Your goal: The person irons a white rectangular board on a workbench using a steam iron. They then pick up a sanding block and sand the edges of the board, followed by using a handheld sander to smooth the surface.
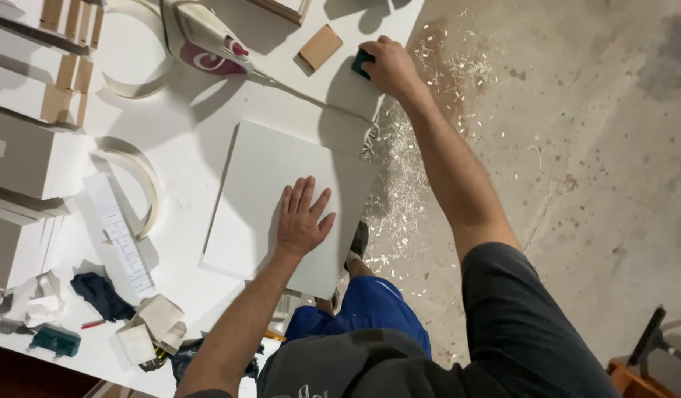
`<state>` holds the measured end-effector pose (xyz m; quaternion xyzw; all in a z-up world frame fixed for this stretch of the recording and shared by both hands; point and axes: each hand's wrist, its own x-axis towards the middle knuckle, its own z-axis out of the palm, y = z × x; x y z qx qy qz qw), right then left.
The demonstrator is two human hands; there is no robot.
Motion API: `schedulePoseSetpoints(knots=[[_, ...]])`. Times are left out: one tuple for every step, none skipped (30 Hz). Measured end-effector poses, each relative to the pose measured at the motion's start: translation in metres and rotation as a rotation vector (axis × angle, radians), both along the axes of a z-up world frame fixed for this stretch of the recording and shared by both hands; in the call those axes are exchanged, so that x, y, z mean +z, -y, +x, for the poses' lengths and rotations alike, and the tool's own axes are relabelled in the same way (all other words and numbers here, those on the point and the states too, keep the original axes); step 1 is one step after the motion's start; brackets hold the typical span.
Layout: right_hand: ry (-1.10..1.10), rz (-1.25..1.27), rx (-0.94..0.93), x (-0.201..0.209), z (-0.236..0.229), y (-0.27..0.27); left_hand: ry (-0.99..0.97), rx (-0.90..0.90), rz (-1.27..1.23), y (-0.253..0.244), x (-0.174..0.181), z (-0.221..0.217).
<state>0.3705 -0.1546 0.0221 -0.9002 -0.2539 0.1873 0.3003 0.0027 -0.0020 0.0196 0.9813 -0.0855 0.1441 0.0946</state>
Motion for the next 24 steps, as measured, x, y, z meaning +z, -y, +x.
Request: schedulePoseSetpoints(knots=[[0.001,0.003,0.014,-0.004,0.008,-0.008,0.001,0.014,0.003,0.001,-0.002,0.0],[0.084,-0.11,0.028,-0.008,0.015,-0.017,-0.021,0.012,-0.019,0.001,-0.004,-0.001],[0.169,-0.218,0.045,-0.013,0.023,-0.029,-0.043,0.013,-0.038,0.001,-0.006,-0.002],[0.173,-0.212,0.063,0.012,0.018,-0.049,-0.041,0.032,-0.033,-0.001,-0.005,0.0],[0.15,-0.219,0.128,0.036,0.008,-0.065,-0.036,0.028,-0.037,-0.001,-0.005,-0.001],[0.128,-0.226,0.194,0.06,-0.001,-0.08,-0.032,0.024,-0.041,0.0,-0.005,-0.002],[0.124,-0.223,0.199,0.02,0.008,-0.088,-0.036,0.028,-0.04,-0.001,-0.008,-0.003],[0.415,-0.222,0.358,-0.02,0.016,-0.097,-0.071,0.018,-0.05,-0.002,-0.012,-0.005],[0.705,-0.215,0.516,-0.06,0.023,-0.104,-0.107,0.007,-0.062,-0.003,-0.015,-0.007],[0.701,-0.211,0.52,-0.041,0.011,-0.101,-0.111,0.011,-0.061,-0.001,-0.014,-0.006],[0.685,-0.078,0.471,-0.022,-0.002,-0.098,-0.108,0.01,-0.074,-0.002,-0.013,-0.005],[0.666,0.054,0.42,-0.002,-0.015,-0.096,-0.104,0.009,-0.088,-0.002,-0.011,-0.005],[0.66,0.062,0.426,0.019,-0.045,-0.084,-0.111,0.017,-0.084,-0.003,-0.019,-0.007],[0.428,0.223,0.277,0.041,-0.075,-0.071,-0.125,0.007,-0.078,-0.004,-0.026,-0.01],[0.196,0.374,0.126,0.065,-0.103,-0.057,-0.135,-0.005,-0.072,-0.004,-0.034,-0.01],[0.192,0.378,0.131,0.061,-0.135,-0.041,-0.137,0.002,-0.069,-0.002,-0.042,-0.007],[0.113,0.564,0.06,0.057,-0.168,-0.027,-0.02,0.032,-0.045,-0.002,-0.051,-0.003],[0.031,0.747,-0.012,0.053,-0.201,-0.013,0.098,0.061,-0.019,-0.002,-0.059,-0.001],[0.028,0.748,-0.011,0.043,-0.241,0.005,0.095,0.063,-0.018,-0.002,-0.058,0.0],[-0.237,0.85,-0.055,0.033,-0.28,0.022,0.08,0.043,-0.119,-0.003,-0.057,0.001],[-0.503,0.942,-0.096,0.023,-0.319,0.037,0.068,0.023,-0.219,-0.006,-0.056,0.003],[-0.503,0.943,-0.094,0.03,-0.359,0.036,0.069,0.024,-0.218,-0.018,-0.068,0.001],[-0.477,0.716,-0.095,0.039,-0.398,0.037,0.028,0.014,-0.401,-0.027,-0.079,0.0],[-0.447,0.49,-0.096,0.047,-0.436,0.038,-0.013,0.003,-0.584,-0.037,-0.089,-0.001]])
